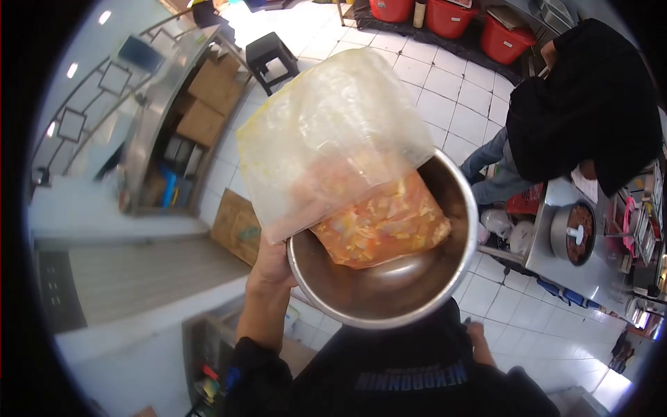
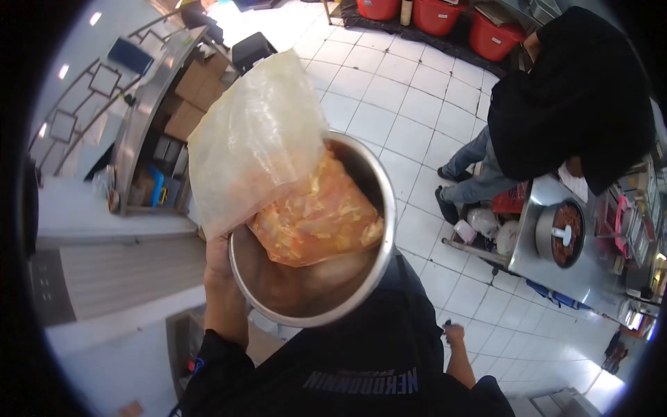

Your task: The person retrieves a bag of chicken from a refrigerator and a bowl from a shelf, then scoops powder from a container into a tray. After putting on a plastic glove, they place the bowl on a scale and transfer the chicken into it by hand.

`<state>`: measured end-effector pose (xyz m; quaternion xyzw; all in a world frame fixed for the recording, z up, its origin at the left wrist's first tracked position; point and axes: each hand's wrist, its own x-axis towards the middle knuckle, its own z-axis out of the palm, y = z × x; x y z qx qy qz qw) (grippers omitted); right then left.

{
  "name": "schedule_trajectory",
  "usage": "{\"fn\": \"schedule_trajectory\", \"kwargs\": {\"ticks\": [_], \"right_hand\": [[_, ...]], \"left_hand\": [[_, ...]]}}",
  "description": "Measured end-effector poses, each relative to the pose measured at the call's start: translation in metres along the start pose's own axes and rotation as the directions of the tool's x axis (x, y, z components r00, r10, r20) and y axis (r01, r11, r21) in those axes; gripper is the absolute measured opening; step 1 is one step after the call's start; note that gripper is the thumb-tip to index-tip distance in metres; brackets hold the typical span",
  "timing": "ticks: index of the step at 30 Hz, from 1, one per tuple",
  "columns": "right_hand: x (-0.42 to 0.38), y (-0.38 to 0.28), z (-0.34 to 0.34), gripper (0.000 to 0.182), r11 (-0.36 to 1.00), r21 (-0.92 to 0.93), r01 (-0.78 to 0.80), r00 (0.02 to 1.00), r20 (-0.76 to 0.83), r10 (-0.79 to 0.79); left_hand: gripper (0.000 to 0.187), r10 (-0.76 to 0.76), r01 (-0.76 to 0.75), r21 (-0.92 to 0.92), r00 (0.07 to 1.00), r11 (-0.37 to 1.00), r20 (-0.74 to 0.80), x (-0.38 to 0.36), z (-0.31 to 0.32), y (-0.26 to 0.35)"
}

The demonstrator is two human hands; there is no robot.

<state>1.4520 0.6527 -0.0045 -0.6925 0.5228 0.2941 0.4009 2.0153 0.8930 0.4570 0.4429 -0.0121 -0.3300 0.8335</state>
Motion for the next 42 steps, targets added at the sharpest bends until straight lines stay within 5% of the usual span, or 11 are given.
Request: {"fn": "schedule_trajectory", "kwargs": {"ticks": [3,5,7,9,12,16,23,28,39,41,42], "right_hand": [[0.055,0.056,0.079,0.029,0.852,0.351,-0.389,0.921,0.164,0.354],[0.062,-0.015,0.084,0.023,0.591,0.557,-0.583,0.805,0.297,0.515],[0.071,-0.109,0.048,0.015,0.611,0.622,-0.49,0.864,0.254,0.434],[0.101,-0.196,0.001,0.008,0.95,0.297,-0.093,0.996,0.033,0.087],[0.119,-0.341,-0.049,0.021,0.596,0.8,-0.069,0.98,-0.059,0.192],[0.191,-0.475,-0.153,0.019,0.664,0.748,0.011,0.976,-0.153,0.156],[0.255,-0.55,-0.204,0.053,0.816,0.55,-0.177,0.921,-0.201,0.335],[0.29,-0.61,-0.248,0.059,0.686,0.712,-0.151,0.825,-0.291,0.484],[0.492,-0.708,-0.41,0.022,0.526,0.85,-0.021,0.932,-0.174,0.318],[0.525,-0.756,-0.498,0.025,0.568,0.817,0.1,0.881,-0.337,0.331],[0.589,-0.736,-0.503,0.027,0.821,0.517,0.245,0.749,-0.638,0.178]], "left_hand": [[0.044,0.006,-0.005,0.01,0.999,1.0,-0.035,0.068,-0.022,0.01],[0.045,0.053,-0.049,0.061,0.996,0.997,-0.067,0.113,-0.026,0.012],[0.046,0.019,-0.011,0.047,0.984,0.999,-0.178,0.166,-0.021,0.018],[0.046,-0.037,0.045,0.04,0.982,0.998,-0.187,0.208,-0.029,0.024],[0.045,-0.125,0.126,-0.006,0.974,0.992,-0.191,0.268,-0.098,0.045],[0.045,-0.146,0.159,0.05,0.969,0.986,-0.199,0.4,-0.076,0.05],[0.049,-0.178,0.187,0.144,0.981,0.972,-0.079,0.589,-0.067,0.051],[0.057,-0.397,0.381,0.313,0.918,0.87,-0.013,0.734,0.013,0.067],[0.054,-0.486,0.456,0.22,0.867,0.863,0.112,1.019,0.179,0.005],[0.052,-0.464,0.43,0.229,0.877,0.873,0.125,1.06,0.22,-0.009],[0.049,-0.458,0.426,0.228,0.882,0.875,0.109,1.079,0.24,-0.018]]}}
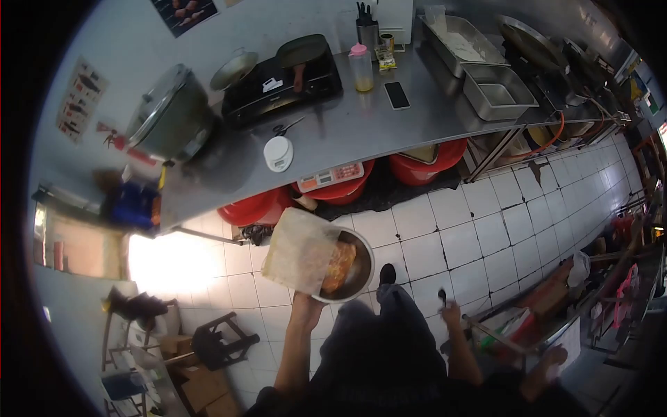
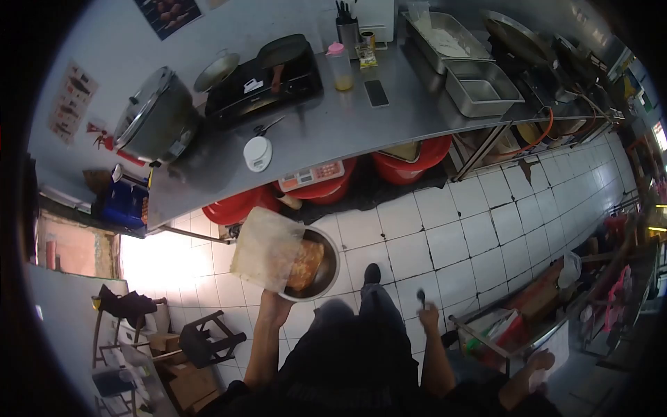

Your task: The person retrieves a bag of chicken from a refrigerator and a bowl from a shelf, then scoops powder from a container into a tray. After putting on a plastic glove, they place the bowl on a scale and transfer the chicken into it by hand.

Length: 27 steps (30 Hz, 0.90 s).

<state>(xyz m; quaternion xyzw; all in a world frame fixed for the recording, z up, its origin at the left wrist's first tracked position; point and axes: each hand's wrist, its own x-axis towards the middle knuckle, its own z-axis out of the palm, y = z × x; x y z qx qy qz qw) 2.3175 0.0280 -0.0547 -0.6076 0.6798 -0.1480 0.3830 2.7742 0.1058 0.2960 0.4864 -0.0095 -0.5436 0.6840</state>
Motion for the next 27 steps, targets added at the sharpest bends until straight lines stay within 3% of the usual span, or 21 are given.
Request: {"fn": "schedule_trajectory", "kwargs": {"ticks": [1,2,4,6,9,10,11,13,15,16,17,19,21,26,27], "right_hand": [[0.036,-0.05,-0.017,0.03,0.963,0.231,0.137,0.989,0.015,-0.144],[0.082,-0.091,-0.025,0.032,0.988,0.152,0.02,0.998,0.053,-0.028],[0.143,-0.204,-0.06,0.026,0.983,0.181,0.044,0.999,-0.005,-0.043],[0.201,-0.284,-0.088,0.025,0.981,0.106,0.165,0.986,-0.055,-0.16],[0.272,-0.368,-0.11,0.028,0.971,0.125,0.202,0.973,-0.137,-0.185],[0.291,-0.387,-0.117,0.029,0.952,0.155,0.265,0.947,-0.228,-0.226],[0.3,-0.395,-0.123,0.031,0.933,0.172,0.314,0.918,-0.307,-0.252],[0.326,-0.395,-0.133,0.031,0.945,0.159,0.286,0.924,-0.306,-0.228],[0.366,-0.411,-0.146,0.032,0.938,0.149,0.313,0.919,-0.296,-0.259],[0.378,-0.418,-0.15,0.031,0.962,0.141,0.235,0.95,-0.242,-0.197],[0.391,-0.422,-0.152,0.03,0.979,0.135,0.155,0.973,-0.192,-0.128],[0.427,-0.405,-0.149,0.028,0.957,0.173,0.232,0.953,-0.237,-0.188],[0.451,-0.422,-0.15,0.027,0.972,0.004,0.236,0.925,-0.309,-0.223],[0.518,-0.451,-0.141,0.019,0.933,0.176,0.313,0.901,-0.366,-0.233],[0.526,-0.453,-0.141,0.019,0.921,0.034,0.387,0.861,-0.371,-0.348]], "left_hand": [[0.045,0.0,0.0,-0.004,1.0,1.0,-0.026,0.018,0.015,0.003],[0.045,-0.021,0.022,0.038,0.999,0.999,-0.036,0.041,0.033,0.008],[0.045,-0.05,0.05,0.05,0.999,0.997,0.003,0.095,0.058,0.004],[0.046,-0.083,0.08,0.065,0.996,0.995,0.042,0.154,0.087,-0.004],[0.044,-0.219,0.193,0.189,0.967,0.963,0.127,0.25,0.136,-0.01],[0.044,-0.247,0.214,0.208,0.958,0.954,0.148,0.278,0.153,-0.016],[0.046,-0.257,0.21,0.235,0.948,0.949,0.189,0.311,0.165,-0.027],[0.047,-0.291,0.23,0.255,0.927,0.939,0.235,0.354,0.201,-0.036],[0.052,-0.247,0.137,0.358,0.927,0.924,0.283,0.385,0.246,-0.028],[0.052,-0.244,0.14,0.344,0.928,0.929,0.282,0.395,0.263,-0.027],[0.051,-0.247,0.156,0.332,0.935,0.93,0.256,0.407,0.278,-0.028],[0.051,-0.261,0.177,0.333,0.938,0.926,0.228,0.426,0.299,-0.026],[0.048,-0.271,0.218,0.263,0.944,0.94,0.188,0.445,0.318,-0.027],[0.041,-0.208,0.186,0.264,0.976,0.946,0.059,0.499,0.334,-0.054],[0.039,-0.191,0.18,0.246,0.981,0.952,0.019,0.504,0.335,-0.057]]}}
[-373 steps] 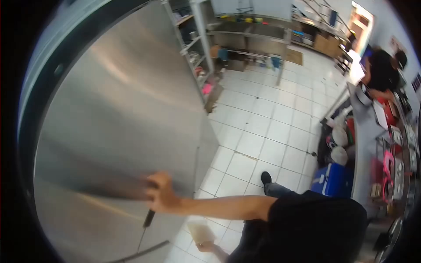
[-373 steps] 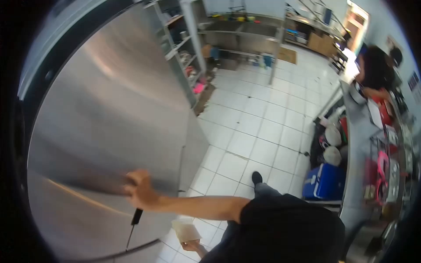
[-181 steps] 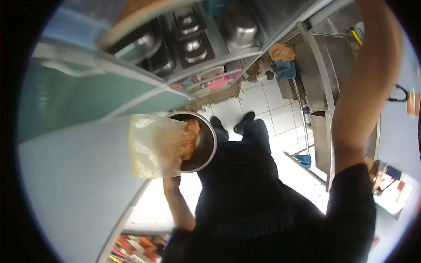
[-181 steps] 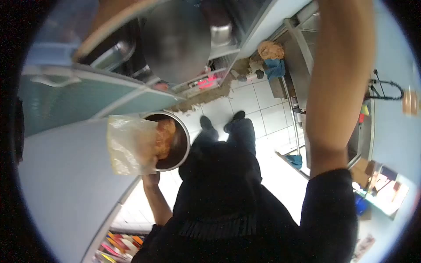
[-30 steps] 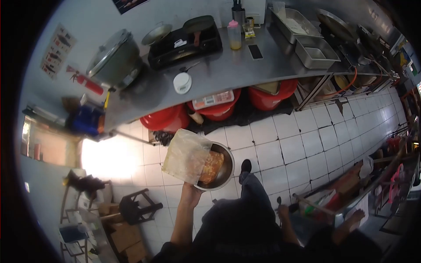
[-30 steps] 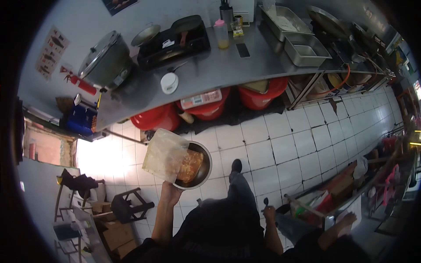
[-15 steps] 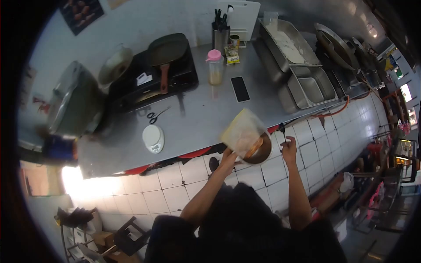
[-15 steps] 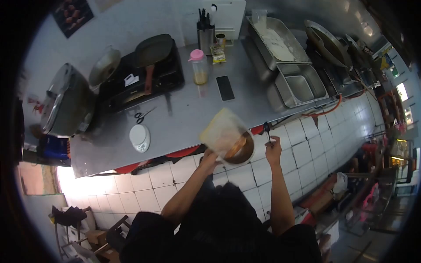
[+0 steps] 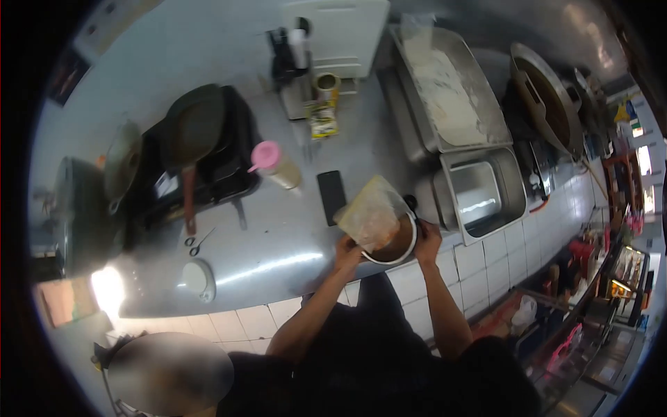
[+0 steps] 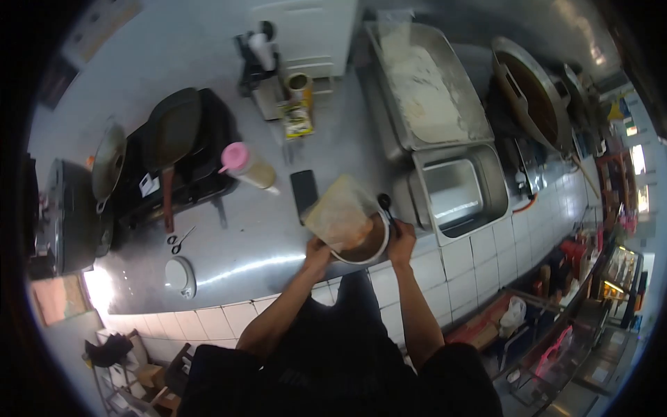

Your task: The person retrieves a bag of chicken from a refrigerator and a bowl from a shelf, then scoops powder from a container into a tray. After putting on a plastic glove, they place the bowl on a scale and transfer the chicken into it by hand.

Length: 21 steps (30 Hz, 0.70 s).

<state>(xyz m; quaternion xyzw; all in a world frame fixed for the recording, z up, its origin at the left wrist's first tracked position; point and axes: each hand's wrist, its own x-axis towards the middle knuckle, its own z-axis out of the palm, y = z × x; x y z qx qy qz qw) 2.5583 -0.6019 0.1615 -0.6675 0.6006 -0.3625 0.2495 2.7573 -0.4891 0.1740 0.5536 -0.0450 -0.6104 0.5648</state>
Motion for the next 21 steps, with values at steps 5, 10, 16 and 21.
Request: {"fn": "schedule_trajectory", "kwargs": {"ticks": [5,10,16,21], "right_hand": [[0.021,-0.011,-0.007,0.02,0.997,-0.075,0.012,0.995,0.104,-0.005],[0.024,-0.006,-0.011,0.027,0.995,-0.085,0.051,0.979,0.201,-0.033],[0.028,-0.013,-0.045,0.031,0.988,-0.075,0.135,0.945,0.308,-0.106],[0.021,-0.015,-0.063,0.03,0.949,0.238,-0.205,0.904,0.418,0.09]], "left_hand": [[0.037,0.035,-0.034,0.008,0.995,0.999,-0.094,0.007,0.018,0.022],[0.025,0.204,-0.208,0.009,0.951,0.978,-0.231,-0.015,-0.005,0.005],[0.039,0.655,-0.443,0.485,0.551,0.754,-0.516,0.007,-0.009,0.036],[0.064,0.765,-0.148,0.865,0.553,0.48,-0.33,0.058,0.002,0.072]]}}
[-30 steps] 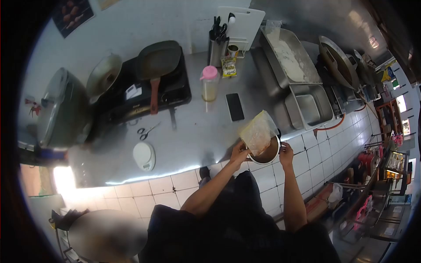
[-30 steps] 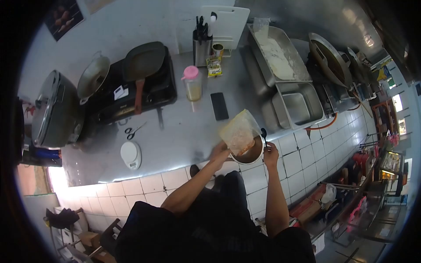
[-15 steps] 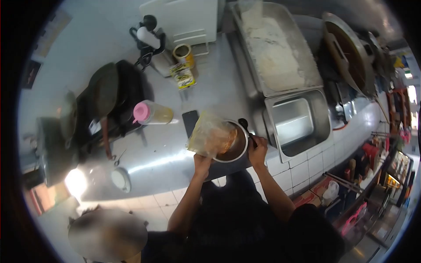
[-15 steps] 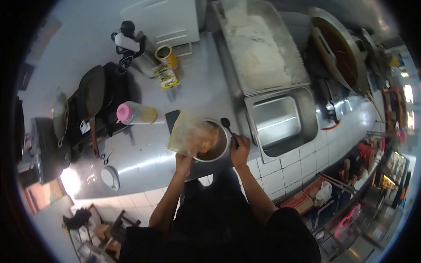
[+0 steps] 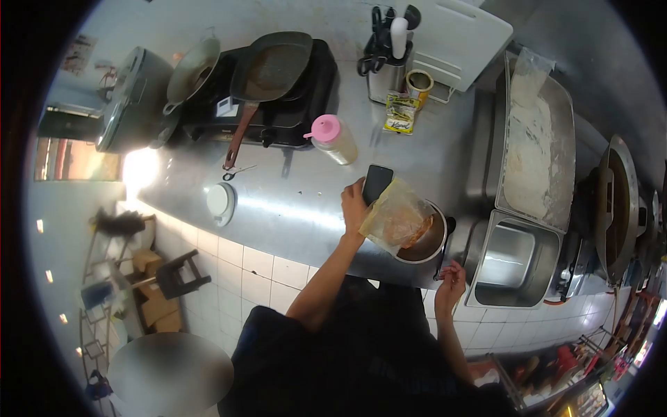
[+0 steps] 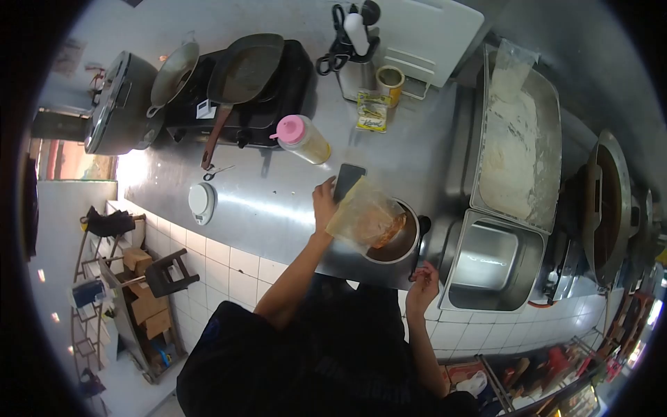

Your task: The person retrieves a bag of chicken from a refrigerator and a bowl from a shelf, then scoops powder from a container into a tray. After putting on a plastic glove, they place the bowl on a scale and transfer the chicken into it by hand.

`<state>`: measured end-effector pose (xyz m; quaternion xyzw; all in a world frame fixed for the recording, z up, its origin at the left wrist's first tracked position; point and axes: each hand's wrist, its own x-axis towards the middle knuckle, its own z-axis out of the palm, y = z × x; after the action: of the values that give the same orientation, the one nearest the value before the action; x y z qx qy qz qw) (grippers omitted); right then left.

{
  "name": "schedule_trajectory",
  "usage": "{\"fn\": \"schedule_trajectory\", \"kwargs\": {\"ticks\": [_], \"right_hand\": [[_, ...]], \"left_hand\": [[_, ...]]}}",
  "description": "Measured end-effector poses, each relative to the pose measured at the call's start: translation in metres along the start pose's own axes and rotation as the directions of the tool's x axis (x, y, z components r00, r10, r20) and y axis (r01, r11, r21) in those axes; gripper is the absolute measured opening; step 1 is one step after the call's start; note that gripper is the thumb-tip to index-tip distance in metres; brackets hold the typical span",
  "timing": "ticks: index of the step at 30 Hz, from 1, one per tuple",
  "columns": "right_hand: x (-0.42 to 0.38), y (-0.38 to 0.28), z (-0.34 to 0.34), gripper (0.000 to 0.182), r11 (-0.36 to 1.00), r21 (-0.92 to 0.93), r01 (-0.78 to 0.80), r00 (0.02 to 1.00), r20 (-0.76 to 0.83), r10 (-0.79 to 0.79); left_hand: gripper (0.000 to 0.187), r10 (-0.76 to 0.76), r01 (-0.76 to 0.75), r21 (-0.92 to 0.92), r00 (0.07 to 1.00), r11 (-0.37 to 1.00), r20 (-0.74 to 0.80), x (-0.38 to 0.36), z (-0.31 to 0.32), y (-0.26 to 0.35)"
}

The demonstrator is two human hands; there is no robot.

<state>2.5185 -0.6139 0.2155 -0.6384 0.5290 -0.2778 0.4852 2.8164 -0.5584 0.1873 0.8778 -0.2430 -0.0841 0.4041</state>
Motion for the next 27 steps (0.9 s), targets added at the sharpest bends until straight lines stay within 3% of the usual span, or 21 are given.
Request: {"fn": "schedule_trajectory", "kwargs": {"ticks": [1,3,5,7,9,13,15,19,21,24,26,27], "right_hand": [[-0.001,0.001,-0.001,0.03,0.938,0.291,-0.187,0.982,0.078,0.171],[0.004,-0.009,0.004,0.034,0.905,0.361,-0.226,0.971,0.157,0.18],[0.008,-0.027,0.014,0.039,0.801,0.466,-0.377,0.926,0.197,0.321],[0.013,-0.034,0.026,0.041,0.801,0.454,-0.39,0.92,0.225,0.321],[0.01,-0.042,0.036,0.041,0.911,0.317,-0.264,0.962,0.158,0.224],[0.009,-0.02,0.047,0.045,0.949,0.26,-0.178,0.984,0.043,0.173],[0.013,-0.014,0.052,0.045,0.959,0.237,-0.154,0.988,0.025,0.153],[0.004,-0.013,0.058,0.044,0.97,0.224,-0.092,0.995,-0.017,0.098],[-0.01,-0.019,0.066,0.046,0.975,0.193,-0.113,0.99,-0.058,0.126],[-0.014,-0.019,0.081,0.046,0.947,0.291,-0.138,0.988,-0.027,0.152],[-0.01,-0.032,0.091,0.046,0.925,0.263,-0.274,0.961,0.034,0.275],[-0.004,-0.02,0.089,0.046,0.926,0.267,-0.267,0.962,0.017,0.272]], "left_hand": [[0.067,-0.016,0.012,0.111,0.999,0.994,0.038,0.004,0.005,0.003],[0.07,-0.053,0.047,0.113,0.997,0.993,0.05,0.011,0.003,0.014],[0.073,-0.096,0.088,0.133,0.994,0.987,0.058,0.011,0.001,0.014],[0.077,-0.054,0.033,0.167,0.991,0.985,0.123,0.015,0.012,0.002],[0.079,-0.047,0.026,0.184,0.993,0.982,0.109,0.014,0.005,0.007],[0.084,0.006,-0.031,0.239,0.994,0.971,0.107,0.002,-0.02,-0.014],[0.086,-0.114,0.084,0.206,0.984,0.975,0.137,-0.005,-0.059,-0.02],[0.081,-0.095,0.112,0.213,0.991,0.971,-0.092,-0.02,-0.115,-0.088],[0.075,-0.122,0.146,0.18,0.982,0.973,-0.141,-0.014,-0.143,-0.118],[0.069,-0.163,0.183,0.073,0.962,0.98,-0.217,0.004,-0.18,-0.136],[0.065,-0.155,0.177,0.074,0.96,0.981,-0.232,0.018,-0.191,-0.143],[0.063,-0.14,0.163,0.091,0.965,0.982,-0.222,0.022,-0.196,-0.149]]}}
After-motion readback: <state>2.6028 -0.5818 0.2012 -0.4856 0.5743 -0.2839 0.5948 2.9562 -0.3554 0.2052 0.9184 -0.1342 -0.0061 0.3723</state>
